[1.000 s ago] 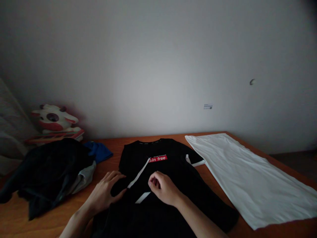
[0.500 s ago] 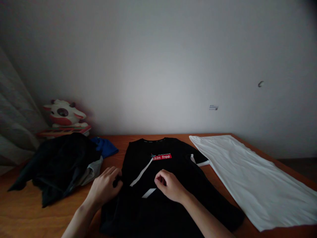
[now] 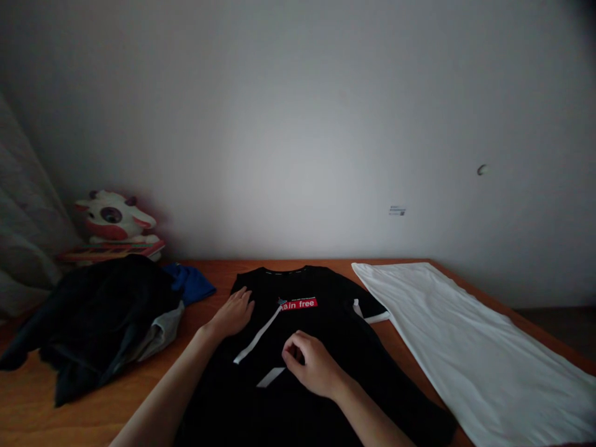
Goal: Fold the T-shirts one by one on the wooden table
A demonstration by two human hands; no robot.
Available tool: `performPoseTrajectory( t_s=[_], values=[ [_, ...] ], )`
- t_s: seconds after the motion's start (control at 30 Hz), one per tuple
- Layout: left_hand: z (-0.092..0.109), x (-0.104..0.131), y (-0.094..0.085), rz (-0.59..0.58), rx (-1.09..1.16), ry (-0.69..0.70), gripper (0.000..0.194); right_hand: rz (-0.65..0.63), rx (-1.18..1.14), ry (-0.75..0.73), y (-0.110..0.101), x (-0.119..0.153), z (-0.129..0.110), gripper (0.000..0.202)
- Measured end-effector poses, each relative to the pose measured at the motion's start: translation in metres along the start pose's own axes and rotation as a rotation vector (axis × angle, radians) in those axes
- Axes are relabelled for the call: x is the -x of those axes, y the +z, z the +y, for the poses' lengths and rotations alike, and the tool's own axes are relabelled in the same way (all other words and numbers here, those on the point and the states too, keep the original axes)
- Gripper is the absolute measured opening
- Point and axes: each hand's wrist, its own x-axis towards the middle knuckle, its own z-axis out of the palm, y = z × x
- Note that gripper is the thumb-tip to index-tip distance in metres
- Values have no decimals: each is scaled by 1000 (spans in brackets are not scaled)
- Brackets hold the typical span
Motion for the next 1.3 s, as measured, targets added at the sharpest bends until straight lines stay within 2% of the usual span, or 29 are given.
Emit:
performPoseTrajectory(
  t_s=[0.1, 0.23, 0.43, 0.63, 0.77, 0.9, 1.03, 1.17, 1.3],
  values=[
    [3, -18, 15, -70, -38, -112, 68, -9, 0, 15, 0, 0, 0, 8],
    [-2, -29, 20, -122, -82, -249, 87, -14, 14, 30, -1, 1, 0, 8],
    [-2, -48, 23, -130, -144, -322, 80, -20, 26, 34, 1, 1, 2, 8],
    [-1, -52, 32, -51, -202, -307, 89, -10, 37, 27, 2, 1, 5, 7],
    [2, -48, 24, 7, -234, -230, 71, -24, 38, 12, 0, 2, 3, 4],
    [17, -42, 17, 72, -257, -133, 62, -19, 40, -3, -2, 1, 0, 4],
    [29, -30, 23, 35, -241, -72, 57, -25, 58, 1, -3, -1, 0, 4],
    [28, -17, 33, -8, -227, -61, 52, -23, 70, -8, -1, 0, 1, 4],
    [26, -14, 33, 44, -219, -83, 59, -29, 74, -26, -1, 1, 1, 5]
  ],
)
